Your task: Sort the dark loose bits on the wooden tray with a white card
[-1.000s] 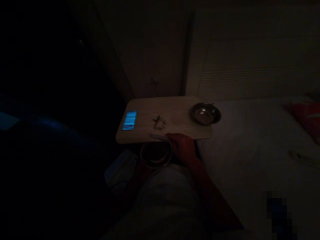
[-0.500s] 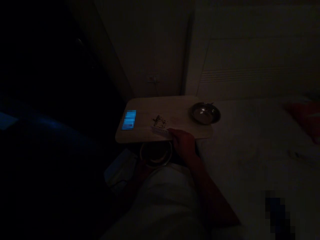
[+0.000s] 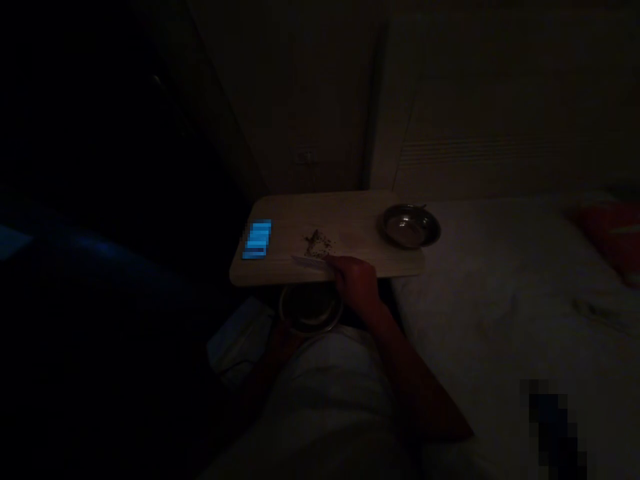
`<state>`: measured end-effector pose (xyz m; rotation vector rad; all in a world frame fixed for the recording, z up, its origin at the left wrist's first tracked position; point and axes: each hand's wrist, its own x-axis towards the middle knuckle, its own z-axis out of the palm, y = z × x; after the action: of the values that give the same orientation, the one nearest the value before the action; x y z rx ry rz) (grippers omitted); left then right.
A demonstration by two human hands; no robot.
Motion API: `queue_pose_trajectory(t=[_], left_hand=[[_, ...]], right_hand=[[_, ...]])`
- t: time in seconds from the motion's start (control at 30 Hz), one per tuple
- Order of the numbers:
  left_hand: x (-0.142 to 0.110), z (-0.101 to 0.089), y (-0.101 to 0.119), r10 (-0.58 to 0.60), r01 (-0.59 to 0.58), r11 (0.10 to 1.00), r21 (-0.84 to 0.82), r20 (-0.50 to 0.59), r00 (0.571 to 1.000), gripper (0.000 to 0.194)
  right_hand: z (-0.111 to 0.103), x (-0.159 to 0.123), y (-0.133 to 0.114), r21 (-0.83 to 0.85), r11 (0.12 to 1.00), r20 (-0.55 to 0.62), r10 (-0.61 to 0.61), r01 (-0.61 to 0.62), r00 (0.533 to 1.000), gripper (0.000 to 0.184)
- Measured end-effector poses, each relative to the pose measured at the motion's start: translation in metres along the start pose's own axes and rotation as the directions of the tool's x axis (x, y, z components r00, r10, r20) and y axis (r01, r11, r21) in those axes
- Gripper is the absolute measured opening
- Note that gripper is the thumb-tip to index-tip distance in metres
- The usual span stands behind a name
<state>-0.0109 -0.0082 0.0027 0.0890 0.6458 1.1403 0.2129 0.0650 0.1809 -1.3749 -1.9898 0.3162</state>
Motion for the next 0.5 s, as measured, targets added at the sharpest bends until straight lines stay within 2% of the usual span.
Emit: queue_pose_trajectory(t=[0.2, 0.37, 0.43, 0.5], left_hand=[[-0.004, 0.008, 0.001, 0.012, -0.011, 1.0, 0.01, -0.026, 1.0, 0.054], [-0.002, 0.017, 0.001, 0.036, -0.036, 0.999, -0.026, -0.005, 0.999, 0.049], [-0.003, 0.018, 0.002, 0.006, -0.005, 1.0, -0.023, 0.016, 1.0, 0.048], [-0.004, 0.016, 0.002, -0.041, 0.041, 0.999, -0.004, 0.019, 0.999, 0.047]], right_hand=[[-0.004, -0.004, -0.002, 0.012, 1.0, 0.037, -0.019, 0.018, 0.999, 0.036], [-0.017, -0.018, -0.003, 0.108, 0.99, 0.115, -0.104, 0.092, 0.988, 0.037], [-0.021, -0.023, -0.001, 0.145, 0.986, 0.08, -0.089, 0.076, 0.993, 0.033], [-0.022, -0.026, 0.002, 0.166, 0.986, -0.024, 0.0, 0.004, 1.0, 0.03]])
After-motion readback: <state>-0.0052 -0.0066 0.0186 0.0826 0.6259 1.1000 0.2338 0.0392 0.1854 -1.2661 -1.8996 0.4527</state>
